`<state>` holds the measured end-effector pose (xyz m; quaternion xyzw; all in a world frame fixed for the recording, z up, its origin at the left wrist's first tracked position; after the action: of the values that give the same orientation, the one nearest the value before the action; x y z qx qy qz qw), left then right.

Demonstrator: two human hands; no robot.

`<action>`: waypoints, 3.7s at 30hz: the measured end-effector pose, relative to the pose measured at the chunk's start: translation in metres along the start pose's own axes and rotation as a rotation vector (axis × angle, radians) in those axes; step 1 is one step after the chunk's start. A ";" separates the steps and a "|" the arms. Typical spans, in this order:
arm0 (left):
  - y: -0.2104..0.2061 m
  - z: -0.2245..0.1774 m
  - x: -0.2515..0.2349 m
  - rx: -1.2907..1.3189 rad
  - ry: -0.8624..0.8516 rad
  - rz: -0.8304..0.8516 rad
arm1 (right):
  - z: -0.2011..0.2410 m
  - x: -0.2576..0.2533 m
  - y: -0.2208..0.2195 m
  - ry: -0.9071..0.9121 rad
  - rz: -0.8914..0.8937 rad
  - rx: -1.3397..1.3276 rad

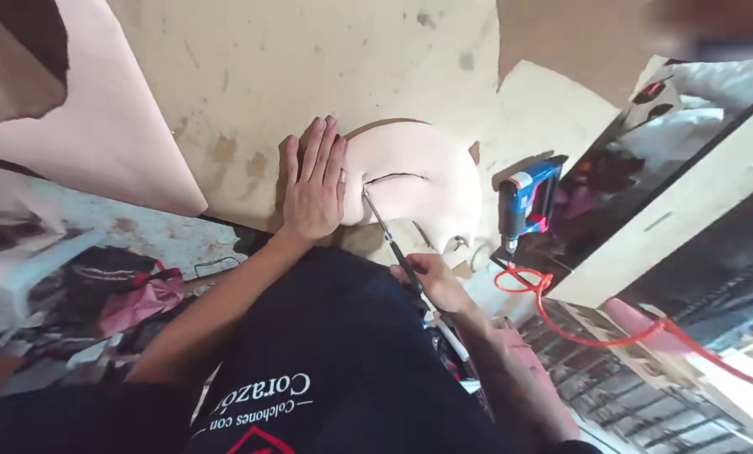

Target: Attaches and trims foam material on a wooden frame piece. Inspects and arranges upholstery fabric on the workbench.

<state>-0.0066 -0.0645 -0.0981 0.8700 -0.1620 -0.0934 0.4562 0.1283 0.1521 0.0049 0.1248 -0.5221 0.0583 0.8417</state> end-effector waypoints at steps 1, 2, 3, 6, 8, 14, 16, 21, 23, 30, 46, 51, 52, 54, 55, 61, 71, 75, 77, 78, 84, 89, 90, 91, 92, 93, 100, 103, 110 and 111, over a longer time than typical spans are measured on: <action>0.001 0.000 0.000 -0.003 -0.002 -0.007 | -0.004 0.001 0.001 0.034 -0.002 -0.023; 0.001 0.000 0.000 -0.004 -0.007 -0.019 | -0.009 0.003 0.003 0.080 -0.013 -0.037; 0.001 0.001 0.000 -0.003 -0.011 -0.028 | -0.014 0.006 0.006 0.133 -0.036 -0.041; 0.000 0.003 0.000 -0.004 -0.020 -0.026 | -0.026 0.015 0.023 0.249 -0.165 -0.003; 0.001 0.002 -0.001 -0.013 -0.017 -0.027 | -0.033 0.018 0.030 0.238 -0.160 -0.032; 0.008 -0.007 -0.005 -0.027 0.043 0.036 | -0.029 0.008 0.023 0.268 -0.104 0.124; 0.017 -0.011 -0.015 0.029 0.095 0.062 | -0.028 0.006 0.030 0.315 -0.227 0.210; 0.020 -0.008 -0.045 0.146 0.190 0.161 | -0.047 0.007 0.044 0.372 -0.378 0.189; 0.020 -0.003 -0.054 0.174 0.169 0.205 | -0.051 0.008 0.048 0.365 -0.423 0.176; 0.029 -0.005 -0.055 0.114 0.190 0.301 | -0.053 0.006 0.062 0.395 -0.694 0.178; 0.020 -0.033 -0.070 0.036 0.075 0.229 | 0.050 -0.025 0.119 0.504 -0.813 0.219; 0.013 -0.039 -0.066 -0.016 0.041 0.233 | 0.022 0.001 0.101 0.515 -0.759 0.101; 0.014 -0.043 -0.066 -0.031 0.038 0.248 | 0.018 0.003 0.096 0.562 -0.707 0.031; 0.016 -0.052 -0.067 -0.046 0.030 0.295 | 0.010 0.006 0.085 0.625 -0.570 -0.147; 0.015 -0.055 -0.065 -0.054 0.019 0.314 | 0.005 0.007 0.077 0.633 -0.515 -0.221; 0.019 -0.049 -0.049 0.009 -0.060 0.364 | -0.013 0.026 0.040 0.696 -0.360 -0.454; 0.009 -0.005 -0.006 0.090 0.014 -0.018 | 0.028 0.017 0.012 0.624 -0.485 0.186; 0.001 -0.003 -0.003 0.013 -0.017 -0.059 | 0.061 0.001 -0.004 0.538 -0.537 0.696; 0.000 -0.002 -0.002 0.024 -0.028 -0.072 | 0.081 -0.006 -0.012 0.501 -0.550 0.942; 0.000 -0.002 -0.002 0.032 -0.026 -0.077 | 0.090 -0.010 -0.015 0.497 -0.565 1.049; 0.004 0.000 -0.002 0.151 -0.008 -0.089 | 0.133 -0.029 -0.025 0.474 -0.436 1.384; -0.003 0.004 -0.003 0.194 -0.001 -0.112 | 0.146 -0.030 -0.030 0.512 -0.378 1.567; -0.003 0.004 -0.003 0.190 0.001 -0.104 | 0.149 -0.029 -0.033 0.523 -0.358 1.596; -0.003 0.004 -0.003 0.191 0.002 -0.107 | 0.152 -0.029 -0.036 0.528 -0.338 1.613; -0.003 0.004 -0.003 0.195 0.003 -0.118 | 0.154 -0.028 -0.039 0.523 -0.314 1.621; -0.003 0.003 -0.002 0.192 0.004 -0.118 | 0.156 -0.028 -0.041 0.510 -0.284 1.624; -0.002 0.004 -0.002 0.231 -0.004 -0.075 | 0.164 -0.009 -0.031 0.419 -0.201 1.611; 0.000 0.007 -0.004 0.251 -0.018 -0.069 | 0.162 -0.006 -0.021 0.420 -0.191 1.394; -0.001 0.007 -0.002 0.258 -0.032 -0.096 | 0.128 0.010 -0.004 0.274 -0.134 0.757; -0.001 0.006 0.000 0.256 -0.027 -0.090 | 0.120 0.014 -0.007 0.257 -0.134 0.668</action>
<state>-0.0084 -0.0685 -0.1026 0.9262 -0.1394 -0.1038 0.3346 0.0324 0.1123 0.0668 0.4186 -0.3547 0.1857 0.8151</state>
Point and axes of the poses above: each hand's wrist, its own x-axis away from the middle knuckle, its own y-axis out of the back of the hand, z = x × y, the point moved 4 cm from there along -x, towards the middle knuckle, and after that the axes turned 7 degrees about -z, right-handed, at the moved point
